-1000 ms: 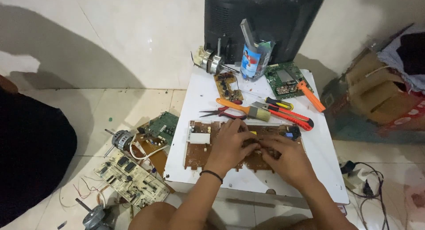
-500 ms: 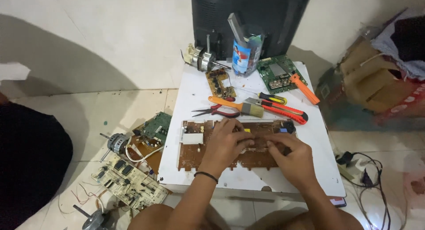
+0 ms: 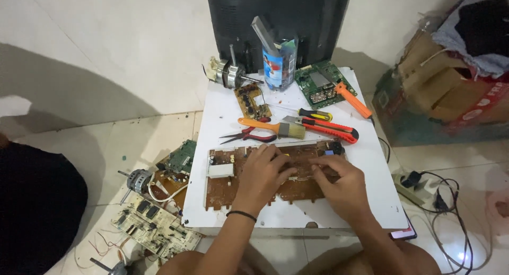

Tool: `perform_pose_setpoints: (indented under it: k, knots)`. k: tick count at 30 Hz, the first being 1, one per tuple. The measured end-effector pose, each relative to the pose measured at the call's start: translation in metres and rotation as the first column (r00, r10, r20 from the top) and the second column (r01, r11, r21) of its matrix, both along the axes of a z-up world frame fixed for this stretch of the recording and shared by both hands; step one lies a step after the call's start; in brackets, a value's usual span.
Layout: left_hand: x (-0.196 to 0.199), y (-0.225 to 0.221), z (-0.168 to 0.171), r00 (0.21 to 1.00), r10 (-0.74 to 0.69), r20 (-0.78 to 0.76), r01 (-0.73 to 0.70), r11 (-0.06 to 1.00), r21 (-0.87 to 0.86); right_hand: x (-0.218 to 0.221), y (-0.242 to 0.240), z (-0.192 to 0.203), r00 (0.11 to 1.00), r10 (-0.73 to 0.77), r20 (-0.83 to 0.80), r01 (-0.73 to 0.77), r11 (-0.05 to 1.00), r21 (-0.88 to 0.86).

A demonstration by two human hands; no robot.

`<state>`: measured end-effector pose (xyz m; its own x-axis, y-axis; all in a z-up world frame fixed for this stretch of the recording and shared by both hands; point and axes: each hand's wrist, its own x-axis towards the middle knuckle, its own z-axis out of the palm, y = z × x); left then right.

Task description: Manually removing electronic components from a circuit board using hands and a utility knife.

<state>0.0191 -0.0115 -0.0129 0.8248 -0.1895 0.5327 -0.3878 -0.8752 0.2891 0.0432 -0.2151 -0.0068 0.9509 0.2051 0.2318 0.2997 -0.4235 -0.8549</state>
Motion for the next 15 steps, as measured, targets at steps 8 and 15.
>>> perform_pose_setpoints:
  k: [8,15]
  knots:
    - [-0.003,-0.005,0.007,0.999,0.021,0.032,-0.024,0.997,0.07,-0.002,0.01,0.031,0.999,0.03,-0.036,-0.035,0.988,-0.15]
    - [-0.002,-0.004,0.001,0.999,0.034,0.016,-0.035,0.995,0.097,0.011,0.029,0.076,0.952,0.144,-0.269,-0.242,0.895,-0.376]
